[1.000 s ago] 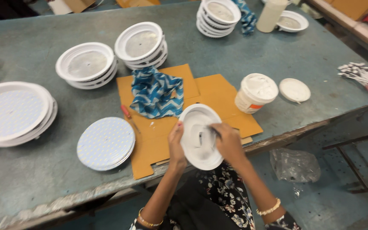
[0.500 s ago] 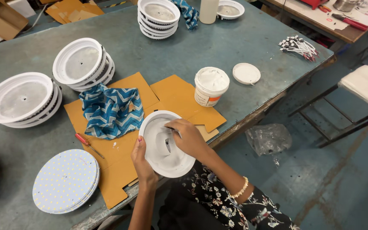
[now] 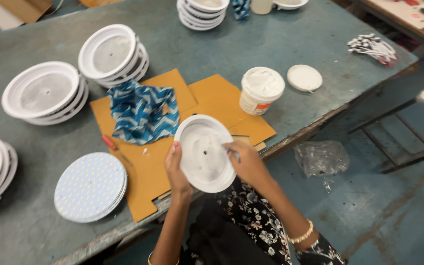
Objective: The person scoops white paste from a container with a small metal spatula and spreads it evenly inside the concave surface of white circular LED light housings. They handle each housing one at a time, rotate it to cover the interior, and place the finished units into a stack on the table.
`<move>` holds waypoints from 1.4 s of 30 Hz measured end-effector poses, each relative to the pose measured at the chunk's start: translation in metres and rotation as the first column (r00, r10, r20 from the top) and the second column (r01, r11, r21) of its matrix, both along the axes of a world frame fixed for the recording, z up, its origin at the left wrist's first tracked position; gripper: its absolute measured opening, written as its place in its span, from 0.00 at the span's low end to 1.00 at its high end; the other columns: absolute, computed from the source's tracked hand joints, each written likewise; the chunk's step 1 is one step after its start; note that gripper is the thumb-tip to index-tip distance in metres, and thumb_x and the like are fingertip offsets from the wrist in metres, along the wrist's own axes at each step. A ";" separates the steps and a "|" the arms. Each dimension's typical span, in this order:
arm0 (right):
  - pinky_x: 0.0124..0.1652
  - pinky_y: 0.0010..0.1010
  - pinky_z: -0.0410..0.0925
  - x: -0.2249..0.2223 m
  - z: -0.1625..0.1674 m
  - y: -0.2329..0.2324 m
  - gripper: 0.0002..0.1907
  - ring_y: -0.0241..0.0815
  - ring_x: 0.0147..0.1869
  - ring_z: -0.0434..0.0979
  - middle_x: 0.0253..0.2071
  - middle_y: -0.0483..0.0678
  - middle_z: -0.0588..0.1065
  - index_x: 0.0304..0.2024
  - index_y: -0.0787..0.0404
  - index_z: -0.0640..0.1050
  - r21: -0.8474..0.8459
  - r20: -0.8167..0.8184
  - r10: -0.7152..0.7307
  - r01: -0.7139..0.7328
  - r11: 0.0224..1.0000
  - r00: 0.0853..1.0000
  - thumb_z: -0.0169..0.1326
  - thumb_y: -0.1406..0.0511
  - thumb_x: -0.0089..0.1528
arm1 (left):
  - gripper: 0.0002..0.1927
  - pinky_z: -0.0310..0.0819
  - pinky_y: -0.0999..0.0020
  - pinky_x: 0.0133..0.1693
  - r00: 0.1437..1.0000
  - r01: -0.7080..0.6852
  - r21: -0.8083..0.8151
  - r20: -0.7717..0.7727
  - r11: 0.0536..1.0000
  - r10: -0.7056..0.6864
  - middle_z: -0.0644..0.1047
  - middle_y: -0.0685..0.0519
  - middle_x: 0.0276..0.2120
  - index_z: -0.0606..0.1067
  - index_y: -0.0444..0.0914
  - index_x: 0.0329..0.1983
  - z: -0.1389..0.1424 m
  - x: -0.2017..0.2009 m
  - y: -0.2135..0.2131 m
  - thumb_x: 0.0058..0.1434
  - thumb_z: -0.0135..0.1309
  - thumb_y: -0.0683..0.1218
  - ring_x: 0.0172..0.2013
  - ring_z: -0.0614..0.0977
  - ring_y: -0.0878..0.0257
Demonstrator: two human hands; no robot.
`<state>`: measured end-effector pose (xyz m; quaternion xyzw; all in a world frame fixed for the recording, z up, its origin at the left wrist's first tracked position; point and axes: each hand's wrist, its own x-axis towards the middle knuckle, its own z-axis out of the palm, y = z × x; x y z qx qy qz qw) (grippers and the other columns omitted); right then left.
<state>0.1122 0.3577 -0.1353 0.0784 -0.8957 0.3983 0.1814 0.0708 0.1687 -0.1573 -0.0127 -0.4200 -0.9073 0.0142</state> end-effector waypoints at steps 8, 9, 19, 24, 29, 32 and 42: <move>0.48 0.43 0.71 0.024 0.009 -0.027 0.14 0.61 0.47 0.80 0.42 0.60 0.80 0.45 0.67 0.82 0.112 0.190 -0.085 0.064 0.992 0.978 0.54 0.68 0.59 | 0.24 0.74 0.69 0.50 1.000 -0.020 0.041 -0.018 0.999 0.021 0.79 0.45 0.49 0.71 0.26 0.61 0.009 0.005 0.009 0.73 0.44 0.51 0.47 0.80 0.62; 0.48 0.43 0.71 0.029 0.013 -0.033 0.14 0.61 0.47 0.80 0.42 0.60 0.80 0.44 0.67 0.82 0.102 0.213 -0.098 0.077 0.992 0.972 0.54 0.68 0.59 | 0.24 0.74 0.69 0.50 0.999 -0.025 0.025 -0.032 0.999 0.026 0.79 0.45 0.48 0.71 0.26 0.60 0.009 0.005 0.009 0.73 0.44 0.51 0.47 0.80 0.62; 0.50 0.41 0.72 -0.011 0.058 -0.059 0.14 0.57 0.49 0.81 0.45 0.59 0.80 0.49 0.69 0.79 -0.085 0.024 0.275 -0.273 0.958 0.961 0.50 0.73 0.61 | 0.23 0.75 0.68 0.47 1.000 0.000 0.055 0.009 0.999 0.000 0.78 0.47 0.46 0.71 0.28 0.60 -0.004 0.003 0.003 0.72 0.44 0.51 0.44 0.80 0.63; 0.58 0.44 0.67 -0.002 0.048 -0.054 0.22 0.58 0.56 0.75 0.49 0.59 0.77 0.50 0.68 0.78 0.222 -0.103 0.485 -0.456 0.862 0.868 0.48 0.77 0.54 | 0.22 0.76 0.66 0.50 0.998 0.049 0.085 0.021 0.995 -0.051 0.78 0.44 0.49 0.71 0.27 0.58 -0.004 -0.011 -0.005 0.73 0.43 0.50 0.46 0.81 0.60; 0.62 0.47 0.65 0.006 0.028 -0.008 0.22 0.54 0.55 0.77 0.46 0.51 0.81 0.47 0.62 0.82 0.298 -0.001 0.514 -0.490 0.819 0.858 0.49 0.78 0.53 | 0.23 0.80 0.63 0.48 0.975 0.139 0.108 0.160 0.984 -0.155 0.79 0.41 0.49 0.72 0.30 0.56 -0.021 -0.042 -0.015 0.71 0.39 0.52 0.45 0.84 0.56; 0.57 0.40 0.70 -0.010 0.010 0.026 0.18 0.47 0.51 0.78 0.45 0.50 0.81 0.50 0.60 0.83 -0.022 0.199 0.328 -0.330 0.944 0.924 0.50 0.75 0.61 | 0.23 0.80 0.64 0.46 0.978 0.095 -0.117 0.197 0.989 -0.070 0.81 0.40 0.46 0.74 0.29 0.56 -0.039 -0.068 -0.021 0.71 0.43 0.52 0.44 0.84 0.54; 0.54 0.31 0.70 -0.057 -0.055 0.083 0.19 0.41 0.54 0.79 0.50 0.52 0.78 0.54 0.71 0.75 -0.949 0.257 0.299 0.183 0.255 0.919 0.57 0.72 0.61 | 0.59 0.36 0.31 0.68 0.892 -0.278 -0.955 -0.295 -0.101 0.343 0.46 0.28 0.74 0.49 0.33 0.77 -0.024 -0.068 -0.110 0.56 0.59 0.72 0.74 0.44 0.34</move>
